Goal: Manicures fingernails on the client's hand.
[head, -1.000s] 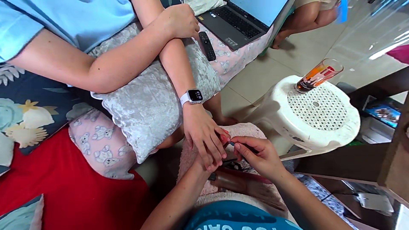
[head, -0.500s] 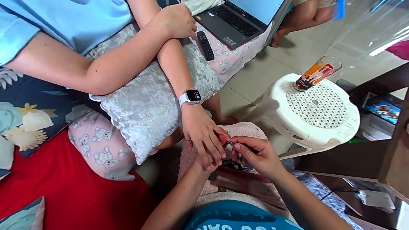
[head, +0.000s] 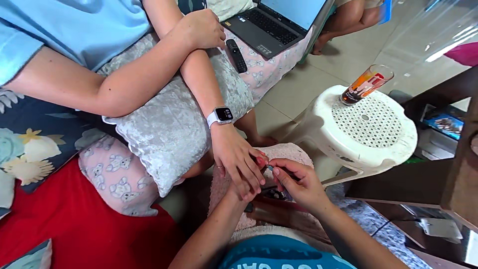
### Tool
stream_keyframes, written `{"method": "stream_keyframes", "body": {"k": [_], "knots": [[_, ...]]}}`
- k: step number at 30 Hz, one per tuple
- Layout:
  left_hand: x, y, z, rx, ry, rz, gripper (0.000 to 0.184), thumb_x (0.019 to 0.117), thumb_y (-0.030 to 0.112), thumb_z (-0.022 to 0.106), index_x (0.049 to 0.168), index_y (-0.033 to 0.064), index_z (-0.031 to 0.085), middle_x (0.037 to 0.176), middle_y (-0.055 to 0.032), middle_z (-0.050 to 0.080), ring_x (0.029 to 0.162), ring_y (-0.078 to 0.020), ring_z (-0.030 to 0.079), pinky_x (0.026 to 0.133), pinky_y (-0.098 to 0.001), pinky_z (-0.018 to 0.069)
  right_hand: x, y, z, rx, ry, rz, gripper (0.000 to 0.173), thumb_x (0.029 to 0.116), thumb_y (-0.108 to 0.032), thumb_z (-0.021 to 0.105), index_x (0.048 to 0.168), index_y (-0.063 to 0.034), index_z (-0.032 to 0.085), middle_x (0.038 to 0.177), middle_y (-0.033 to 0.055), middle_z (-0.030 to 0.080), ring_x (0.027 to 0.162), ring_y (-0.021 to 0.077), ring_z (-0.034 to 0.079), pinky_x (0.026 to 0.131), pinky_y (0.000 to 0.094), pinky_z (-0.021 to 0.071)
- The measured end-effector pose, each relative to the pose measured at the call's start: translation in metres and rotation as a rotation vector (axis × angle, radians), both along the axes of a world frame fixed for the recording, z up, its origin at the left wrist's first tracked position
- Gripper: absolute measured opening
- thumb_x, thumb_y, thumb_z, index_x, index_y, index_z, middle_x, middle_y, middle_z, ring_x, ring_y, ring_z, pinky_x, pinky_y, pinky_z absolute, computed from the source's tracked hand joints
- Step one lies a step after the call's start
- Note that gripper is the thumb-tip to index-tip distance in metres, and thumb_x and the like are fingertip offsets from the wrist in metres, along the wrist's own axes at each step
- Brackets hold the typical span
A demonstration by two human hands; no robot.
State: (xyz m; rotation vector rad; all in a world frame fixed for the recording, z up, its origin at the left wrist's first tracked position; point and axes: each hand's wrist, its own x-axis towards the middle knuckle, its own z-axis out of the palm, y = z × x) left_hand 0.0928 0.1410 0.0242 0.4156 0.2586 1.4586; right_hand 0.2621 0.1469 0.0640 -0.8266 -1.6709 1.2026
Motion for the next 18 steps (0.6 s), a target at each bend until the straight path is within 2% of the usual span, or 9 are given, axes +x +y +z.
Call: {"method": "stream_keyframes", "body": {"k": [7, 9, 11, 15, 18], "knots": [[0.0, 0.002, -0.001, 0.021, 0.024, -0.003, 0.018, 0.0883, 0.018, 0.077, 0.102, 0.0072, 0.074, 0.096, -0.0065, 0.074, 0.094, -0.0155, 0.071, 0.087, -0.0296, 0.0577, 0.002, -0.002, 0.0, -0.002, 0.021, 0.003, 0.025, 0.105, -0.01, 0.054, 0.119, 0.0028, 0.07, 0.084, -0.0001, 0.071, 0.065, 0.002, 0.064, 0.057, 0.0168, 0.0559], [0.001, 0.002, 0.0, 0.024, 0.059, 0.015, 0.018, 0.0864, 0.018, 0.079, 0.1, 0.008, 0.075, 0.096, -0.0054, 0.074, 0.093, -0.014, 0.071, 0.086, -0.0282, 0.0579, 0.002, -0.003, 0.002, -0.023, 0.024, -0.004, 0.025, 0.1052, -0.01, 0.053, 0.119, 0.0028, 0.07, 0.085, 0.0001, 0.073, 0.065, 0.0029, 0.066, 0.055, 0.0167, 0.0558], [0.001, 0.003, -0.003, 0.046, 0.064, 0.016, 0.018, 0.0872, 0.018, 0.079, 0.102, 0.0082, 0.074, 0.097, -0.005, 0.074, 0.095, -0.0142, 0.071, 0.089, -0.0291, 0.0567, 0.0, -0.005, 0.004, -0.047, 0.019, -0.018, 0.025, 0.1051, -0.01, 0.053, 0.118, 0.0028, 0.07, 0.086, 0.0005, 0.074, 0.065, 0.0037, 0.067, 0.053, 0.017, 0.0558], [0.002, 0.005, -0.002, 0.048, 0.066, 0.02, 0.018, 0.0865, 0.016, 0.079, 0.101, 0.0079, 0.074, 0.097, -0.0039, 0.074, 0.093, -0.0123, 0.071, 0.087, -0.0265, 0.057, -0.006, -0.007, 0.007, -0.049, 0.015, -0.077, 0.023, 0.1048, -0.01, 0.053, 0.115, 0.0027, 0.07, 0.084, 0.0004, 0.073, 0.063, 0.0035, 0.066, 0.052, 0.0168, 0.055], [0.004, 0.004, 0.001, -0.02, 0.066, 0.033, 0.009, 0.0908, 0.009, 0.073, 0.1, 0.0068, 0.073, 0.096, -0.0048, 0.074, 0.09, -0.0124, 0.071, 0.084, -0.0266, 0.0586, -0.009, -0.008, 0.005, -0.03, 0.011, -0.11, 0.023, 0.1045, -0.01, 0.054, 0.115, 0.0025, 0.069, 0.082, -0.0003, 0.07, 0.063, 0.0029, 0.064, 0.056, 0.0174, 0.056]]}}
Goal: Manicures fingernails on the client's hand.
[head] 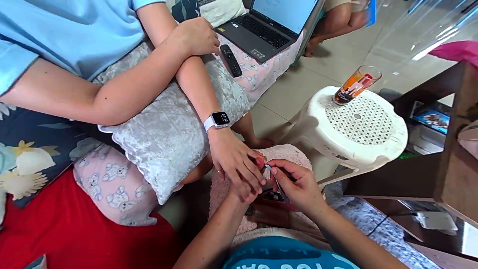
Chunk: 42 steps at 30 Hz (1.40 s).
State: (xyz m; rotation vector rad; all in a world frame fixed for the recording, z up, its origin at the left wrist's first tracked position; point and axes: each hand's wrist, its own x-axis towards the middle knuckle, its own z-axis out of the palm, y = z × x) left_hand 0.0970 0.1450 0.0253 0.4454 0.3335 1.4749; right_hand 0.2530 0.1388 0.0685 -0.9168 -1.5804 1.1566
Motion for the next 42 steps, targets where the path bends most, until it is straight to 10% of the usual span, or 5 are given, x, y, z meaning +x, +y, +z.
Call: {"method": "stream_keyframes", "body": {"k": [42], "knots": [[-0.0013, 0.0057, -0.0077, -0.012, -0.043, -0.087, 0.016, 0.0881, 0.015, 0.078, 0.102, 0.0077, 0.074, 0.099, -0.0054, 0.075, 0.09, -0.0123, 0.073, 0.079, -0.0244, 0.0598, -0.0018, -0.0008, -0.0058, 0.079, -0.106, -0.131, 0.023, 0.1035, -0.013, 0.058, 0.114, -0.0004, 0.074, 0.091, 0.0013, 0.076, 0.072, 0.0024, 0.071, 0.062, 0.0188, 0.061]]}}
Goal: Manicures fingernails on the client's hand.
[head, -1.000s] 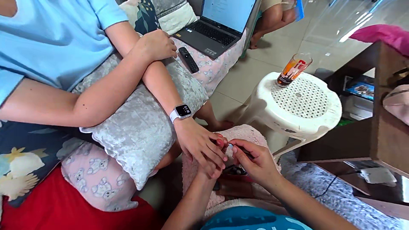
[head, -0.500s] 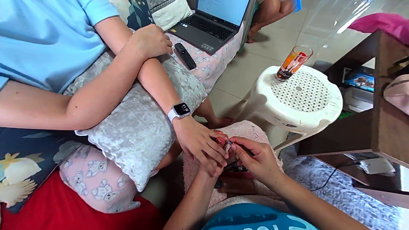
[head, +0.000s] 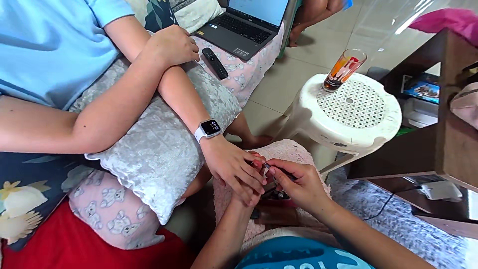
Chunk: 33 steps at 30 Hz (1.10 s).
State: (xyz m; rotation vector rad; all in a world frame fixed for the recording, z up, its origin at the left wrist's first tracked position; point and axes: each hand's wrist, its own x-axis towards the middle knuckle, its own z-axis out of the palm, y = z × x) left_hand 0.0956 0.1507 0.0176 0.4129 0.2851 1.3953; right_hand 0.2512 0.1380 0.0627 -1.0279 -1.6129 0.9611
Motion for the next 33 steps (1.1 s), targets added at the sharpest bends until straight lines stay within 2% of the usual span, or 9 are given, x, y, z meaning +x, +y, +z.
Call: {"method": "stream_keyframes", "body": {"k": [3, 5, 9, 13, 17, 22, 24, 29, 33], "knots": [[0.0007, -0.0022, 0.005, -0.036, 0.045, 0.022, 0.008, 0.0927, 0.009, 0.072, 0.101, 0.0078, 0.073, 0.096, -0.0049, 0.074, 0.089, -0.0123, 0.072, 0.078, -0.0248, 0.06, 0.0004, 0.0009, -0.0015, 0.018, 0.003, 0.002, 0.023, 0.1032, -0.013, 0.059, 0.114, 0.0002, 0.074, 0.091, 0.0021, 0.076, 0.073, 0.0027, 0.071, 0.062, 0.0186, 0.0608], [0.0006, -0.0017, 0.0023, -0.015, 0.04, 0.023, 0.01, 0.0916, 0.01, 0.073, 0.102, 0.0079, 0.073, 0.097, -0.0053, 0.074, 0.09, -0.0125, 0.072, 0.078, -0.0249, 0.0603, 0.0006, 0.001, -0.0018, 0.044, -0.017, -0.006, 0.023, 0.1032, -0.014, 0.059, 0.113, 0.0001, 0.074, 0.091, 0.0022, 0.076, 0.073, 0.0026, 0.071, 0.064, 0.0187, 0.0609], [0.0012, -0.0005, 0.0005, 0.026, 0.029, 0.052, 0.015, 0.0876, 0.014, 0.078, 0.101, 0.0087, 0.075, 0.098, -0.0046, 0.075, 0.094, -0.0129, 0.072, 0.087, -0.0275, 0.0586, 0.0016, 0.0034, -0.0065, 0.172, -0.121, -0.04, 0.024, 0.1033, -0.016, 0.059, 0.112, 0.0001, 0.074, 0.094, 0.0042, 0.075, 0.079, 0.0035, 0.07, 0.072, 0.019, 0.0606], [0.0018, -0.0027, 0.002, -0.029, 0.026, 0.065, 0.013, 0.0872, 0.014, 0.079, 0.099, 0.0094, 0.075, 0.096, -0.006, 0.075, 0.094, -0.0148, 0.073, 0.087, -0.0298, 0.0595, 0.002, 0.0052, -0.0064, 0.295, -0.249, -0.086, 0.024, 0.1025, -0.017, 0.058, 0.112, -0.0034, 0.075, 0.089, 0.0052, 0.072, 0.077, 0.0041, 0.066, 0.071, 0.0174, 0.0561], [0.0014, -0.0011, -0.0008, 0.022, 0.015, 0.058, 0.017, 0.0878, 0.016, 0.079, 0.102, 0.0082, 0.075, 0.099, -0.0055, 0.075, 0.097, -0.0143, 0.073, 0.09, -0.0293, 0.0585, 0.002, 0.0059, -0.0056, 0.36, -0.317, -0.109, 0.023, 0.1022, -0.017, 0.059, 0.113, -0.0043, 0.075, 0.089, 0.0057, 0.072, 0.076, 0.0062, 0.065, 0.069, 0.0183, 0.0549], [0.001, -0.001, 0.0022, 0.005, -0.062, 0.026, 0.02, 0.0872, 0.017, 0.079, 0.104, 0.0062, 0.075, 0.098, -0.0068, 0.075, 0.096, -0.0156, 0.073, 0.089, -0.0291, 0.0589, 0.0018, 0.0059, -0.0058, 0.383, -0.341, -0.119, 0.024, 0.1026, -0.018, 0.058, 0.112, -0.0049, 0.075, 0.089, 0.0062, 0.072, 0.076, 0.0084, 0.066, 0.068, 0.0207, 0.0551], [0.0015, -0.0017, 0.0038, -0.044, -0.055, 0.031, 0.018, 0.0869, 0.019, 0.079, 0.101, 0.0072, 0.074, 0.095, -0.0065, 0.075, 0.092, -0.0151, 0.073, 0.086, -0.0283, 0.0594, 0.0018, 0.0063, -0.0071, 0.39, -0.345, -0.121, 0.024, 0.1031, -0.018, 0.057, 0.112, -0.0048, 0.075, 0.089, 0.0062, 0.071, 0.077, 0.0092, 0.066, 0.069, 0.0218, 0.0554], [0.0015, -0.0012, 0.0013, 0.001, -0.07, 0.017, 0.022, 0.0878, 0.022, 0.078, 0.104, 0.0078, 0.075, 0.097, -0.0061, 0.075, 0.095, -0.0151, 0.073, 0.088, -0.0282, 0.0588, 0.0005, 0.0072, -0.0077, 0.412, -0.348, -0.128, 0.023, 0.1029, -0.017, 0.057, 0.113, -0.0047, 0.074, 0.087, 0.0062, 0.071, 0.076, 0.0104, 0.065, 0.068, 0.0233, 0.0548], [0.0017, 0.0005, 0.0013, 0.019, -0.123, -0.01, 0.024, 0.085, 0.019, 0.08, 0.104, 0.007, 0.074, 0.098, -0.0065, 0.075, 0.095, -0.0155, 0.073, 0.088, -0.0287, 0.0588, -0.0005, 0.0072, -0.0093, 0.413, -0.351, -0.13, 0.023, 0.1035, -0.018, 0.056, 0.112, -0.005, 0.073, 0.09, 0.0064, 0.072, 0.078, 0.0109, 0.066, 0.069, 0.0243, 0.0554]]}}
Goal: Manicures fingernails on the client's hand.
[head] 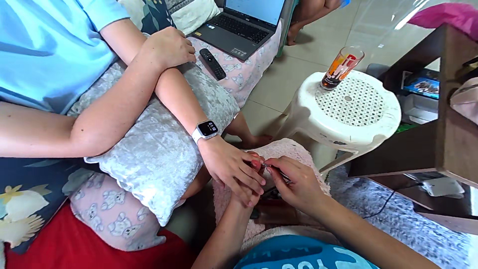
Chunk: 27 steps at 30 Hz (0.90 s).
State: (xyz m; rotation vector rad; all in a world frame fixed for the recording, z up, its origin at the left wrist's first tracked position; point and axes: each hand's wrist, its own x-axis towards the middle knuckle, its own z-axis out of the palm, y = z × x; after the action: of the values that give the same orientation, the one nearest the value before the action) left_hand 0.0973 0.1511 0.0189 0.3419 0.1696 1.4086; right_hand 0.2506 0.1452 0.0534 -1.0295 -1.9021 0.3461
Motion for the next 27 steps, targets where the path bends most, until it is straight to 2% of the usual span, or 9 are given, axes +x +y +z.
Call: {"method": "stream_keyframes", "body": {"k": [2, 6, 8, 12, 15, 18, 23, 26, 27], "knots": [[0.002, 0.0, 0.007, -0.082, -0.071, -0.006, 0.021, 0.083, 0.013, 0.081, 0.099, 0.0046, 0.07, 0.092, -0.0093, 0.074, 0.091, -0.0184, 0.074, 0.083, -0.0296, 0.0609, 0.0, 0.0, -0.001, -0.002, -0.01, 0.005, 0.022, 0.1039, -0.017, 0.055, 0.111, -0.0046, 0.073, 0.091, 0.0066, 0.072, 0.079, 0.0112, 0.067, 0.071, 0.0247, 0.0561], [0.002, -0.002, 0.003, -0.066, 0.017, 0.027, 0.02, 0.087, 0.017, 0.079, 0.104, 0.0062, 0.074, 0.096, -0.0069, 0.074, 0.093, -0.0153, 0.073, 0.086, -0.0281, 0.0594, -0.001, 0.0, -0.001, -0.005, -0.025, 0.007, 0.023, 0.1037, -0.016, 0.054, 0.11, -0.0041, 0.072, 0.091, 0.0071, 0.072, 0.08, 0.0124, 0.068, 0.071, 0.0257, 0.0567], [0.002, 0.0, 0.007, -0.092, -0.054, 0.009, 0.022, 0.0819, 0.014, 0.082, 0.098, 0.0033, 0.072, 0.093, -0.0103, 0.074, 0.092, -0.0186, 0.074, 0.083, -0.0295, 0.0606, -0.002, 0.0, -0.003, -0.004, -0.02, 0.004, 0.023, 0.1039, -0.016, 0.054, 0.111, -0.0039, 0.072, 0.091, 0.0072, 0.073, 0.079, 0.0128, 0.068, 0.071, 0.0266, 0.057], [0.0, 0.007, 0.0, 0.051, -0.011, -0.037, 0.021, 0.0818, 0.02, 0.081, 0.096, 0.0063, 0.074, 0.095, -0.0051, 0.075, 0.093, -0.0147, 0.073, 0.085, -0.026, 0.0588, -0.002, 0.001, -0.004, 0.002, -0.025, 0.004, 0.024, 0.1042, -0.016, 0.053, 0.11, -0.0035, 0.072, 0.091, 0.0068, 0.073, 0.079, 0.0124, 0.068, 0.07, 0.0264, 0.0573], [-0.001, 0.005, -0.006, 0.027, -0.031, -0.039, 0.022, 0.082, 0.016, 0.082, 0.098, 0.005, 0.073, 0.096, -0.0095, 0.074, 0.092, -0.019, 0.073, 0.083, -0.0305, 0.0601, -0.002, 0.001, -0.005, 0.004, -0.032, 0.001, 0.025, 0.1045, -0.016, 0.052, 0.111, -0.0033, 0.072, 0.092, 0.0068, 0.073, 0.078, 0.0124, 0.069, 0.069, 0.0267, 0.0571], [0.001, 0.006, 0.0, 0.06, 0.002, -0.013, 0.029, 0.0776, 0.025, 0.085, 0.098, 0.0072, 0.076, 0.097, -0.0061, 0.075, 0.093, -0.0148, 0.073, 0.083, -0.0262, 0.0595, -0.002, 0.0, -0.005, -0.006, -0.025, 0.006, 0.025, 0.1048, -0.017, 0.052, 0.111, -0.0031, 0.071, 0.092, 0.0069, 0.074, 0.078, 0.0118, 0.069, 0.07, 0.0262, 0.0573], [0.004, -0.003, 0.015, -0.133, -0.057, 0.004, 0.018, 0.0776, 0.005, 0.08, 0.093, 0.0074, 0.07, 0.088, -0.0066, 0.072, 0.088, -0.0152, 0.071, 0.08, -0.0287, 0.0594, 0.002, -0.002, -0.002, -0.196, 0.173, 0.084, 0.025, 0.1046, -0.018, 0.057, 0.112, -0.0006, 0.073, 0.095, 0.0062, 0.074, 0.08, 0.005, 0.069, 0.074, 0.0204, 0.0591], [0.002, 0.0, 0.019, -0.091, -0.024, -0.018, 0.013, 0.0847, 0.017, 0.076, 0.093, 0.0071, 0.073, 0.09, -0.005, 0.075, 0.086, -0.0125, 0.074, 0.077, -0.024, 0.0601, 0.001, -0.003, 0.004, -0.346, 0.305, 0.128, 0.024, 0.1038, -0.017, 0.058, 0.112, 0.0, 0.073, 0.091, 0.0032, 0.074, 0.075, 0.0027, 0.069, 0.069, 0.019, 0.06], [0.0, 0.0, 0.01, -0.028, -0.002, -0.037, 0.019, 0.0881, 0.021, 0.076, 0.102, 0.0072, 0.075, 0.098, -0.0054, 0.075, 0.093, -0.0132, 0.073, 0.081, -0.0252, 0.0595, 0.001, -0.004, 0.006, -0.395, 0.338, 0.139, 0.024, 0.1035, -0.016, 0.058, 0.112, 0.0, 0.073, 0.09, 0.0024, 0.074, 0.073, 0.0028, 0.069, 0.068, 0.0188, 0.06]]}}
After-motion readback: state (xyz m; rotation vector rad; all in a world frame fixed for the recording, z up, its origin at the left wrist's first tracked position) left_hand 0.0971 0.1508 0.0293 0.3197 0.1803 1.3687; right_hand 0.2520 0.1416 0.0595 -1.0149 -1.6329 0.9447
